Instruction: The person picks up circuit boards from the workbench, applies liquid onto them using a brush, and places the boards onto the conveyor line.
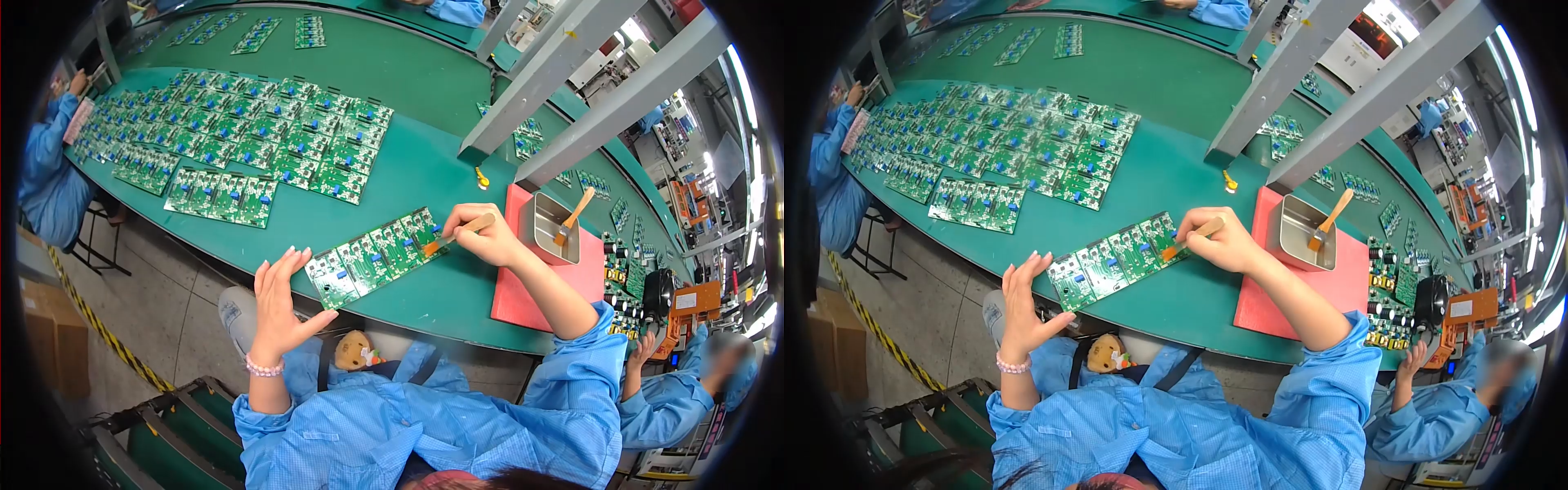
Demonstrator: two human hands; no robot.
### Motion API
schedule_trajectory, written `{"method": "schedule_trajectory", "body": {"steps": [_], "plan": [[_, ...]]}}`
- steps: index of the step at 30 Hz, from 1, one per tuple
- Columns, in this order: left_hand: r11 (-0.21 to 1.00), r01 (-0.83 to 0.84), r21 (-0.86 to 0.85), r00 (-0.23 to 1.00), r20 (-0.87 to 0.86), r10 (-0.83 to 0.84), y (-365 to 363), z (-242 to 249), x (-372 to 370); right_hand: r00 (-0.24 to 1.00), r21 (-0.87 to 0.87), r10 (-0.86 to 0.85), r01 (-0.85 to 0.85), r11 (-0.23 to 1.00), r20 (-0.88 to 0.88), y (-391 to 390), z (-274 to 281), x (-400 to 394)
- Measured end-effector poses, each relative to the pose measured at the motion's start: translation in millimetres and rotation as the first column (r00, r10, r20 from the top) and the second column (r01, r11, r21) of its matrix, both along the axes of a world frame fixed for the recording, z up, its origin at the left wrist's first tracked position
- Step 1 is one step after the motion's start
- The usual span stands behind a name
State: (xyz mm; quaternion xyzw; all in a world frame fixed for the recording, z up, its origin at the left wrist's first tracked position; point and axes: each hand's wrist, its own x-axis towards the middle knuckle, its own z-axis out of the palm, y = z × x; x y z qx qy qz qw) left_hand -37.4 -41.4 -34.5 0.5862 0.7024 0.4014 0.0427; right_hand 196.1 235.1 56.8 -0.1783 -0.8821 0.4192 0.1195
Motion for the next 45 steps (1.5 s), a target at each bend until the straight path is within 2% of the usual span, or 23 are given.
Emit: {"method": "schedule_trajectory", "body": {"steps": [2, 4, 6, 8, 9, 10, 11, 12, 13, 14, 16, 19, 23, 29, 32, 35, 41, 45], "plan": [[1.000, -0.003, 0.003, 1.000, -0.015, 0.003, 0.2, 2.0, 0.1, 1.000, 0.047, -0.002, 0.002, 0.999, 0.005, 5.8, -0.3, 5.4], [1.000, -0.007, 0.005, 1.000, -0.028, 0.007, 0.9, 2.3, 0.6, 0.991, 0.063, -0.119, 0.115, 0.991, 0.058, 11.9, 1.8, 11.5], [1.000, -0.012, 0.004, 1.000, -0.020, 0.012, 0.8, 2.1, 0.7, 0.991, 0.035, -0.112, 0.110, 0.993, 0.070, 10.2, 12.8, 12.1], [1.000, -0.020, 0.004, 1.000, -0.018, 0.020, 1.0, 2.8, 1.0, 0.986, -0.118, -0.153, 0.144, 0.983, -0.065, 2.9, 14.1, 10.4], [1.000, -0.019, 0.004, 1.000, -0.019, 0.019, 0.7, 3.2, 1.3, 0.988, -0.197, -0.131, 0.113, 0.974, -0.080, -7.4, 19.8, 4.7], [1.000, -0.025, 0.000, 0.999, -0.021, 0.025, 0.2, 3.3, 1.4, 0.994, -0.173, -0.076, 0.061, 0.983, -0.083, -15.8, 19.4, -0.5], [1.000, -0.023, 0.004, 0.999, -0.022, 0.023, 0.3, 2.8, 1.3, 0.990, 0.037, 0.044, -0.039, 0.999, -0.133, -21.8, 16.0, -8.1], [1.000, -0.020, 0.009, 1.000, -0.024, 0.020, 0.2, 2.3, 1.3, 0.973, 0.249, 0.168, -0.126, 0.960, -0.157, -28.5, 12.8, -16.1], [1.000, -0.023, 0.008, 0.999, -0.026, 0.023, 0.1, 1.6, 1.2, 0.966, 0.315, 0.198, -0.138, 0.939, -0.166, -37.1, 10.8, -23.3], [1.000, -0.012, 0.008, 1.000, -0.018, 0.013, 0.0, 0.6, 0.9, 0.974, 0.321, 0.157, -0.098, 0.942, -0.163, -42.5, 5.1, -27.9], [1.000, -0.010, 0.011, 1.000, -0.011, 0.010, -0.2, -1.3, 0.2, 0.988, 0.248, 0.055, -0.016, 0.969, -0.147, -53.9, 8.0, -36.5], [1.000, -0.012, 0.028, 1.000, -0.014, 0.013, -0.4, -2.9, 0.1, 0.994, 0.259, 0.058, -0.033, 0.965, -0.091, -49.0, -3.2, -35.6], [0.999, -0.032, 0.025, 0.999, -0.025, 0.032, -0.2, -2.2, 0.7, 0.990, 0.260, 0.139, -0.129, 0.957, -0.021, -46.8, 3.6, -26.7], [0.999, -0.032, 0.027, 0.999, -0.030, 0.032, 0.2, -2.8, 1.3, 0.973, 0.154, 0.187, -0.166, 0.974, -0.136, -43.2, 6.3, -29.5], [0.999, -0.031, 0.027, 0.999, -0.032, 0.032, 0.1, -2.6, 0.7, 0.981, 0.173, 0.186, -0.174, 0.969, -0.055, -42.1, 7.1, -28.1], [0.999, -0.031, 0.030, 0.999, -0.032, 0.032, 0.5, -3.1, 0.8, 0.991, 0.268, 0.135, -0.130, 0.955, -0.002, -34.9, 8.0, -21.4], [0.999, -0.033, 0.021, 0.999, -0.042, 0.034, 0.6, -2.9, 0.9, 0.997, 0.169, 0.048, -0.037, 0.985, -0.060, -38.1, 15.0, -24.7], [0.999, -0.032, 0.025, 0.999, -0.038, 0.033, 0.6, -3.0, 0.8, 0.999, 0.150, 0.042, -0.042, 0.988, -0.003, -36.9, 16.2, -25.4]]}}
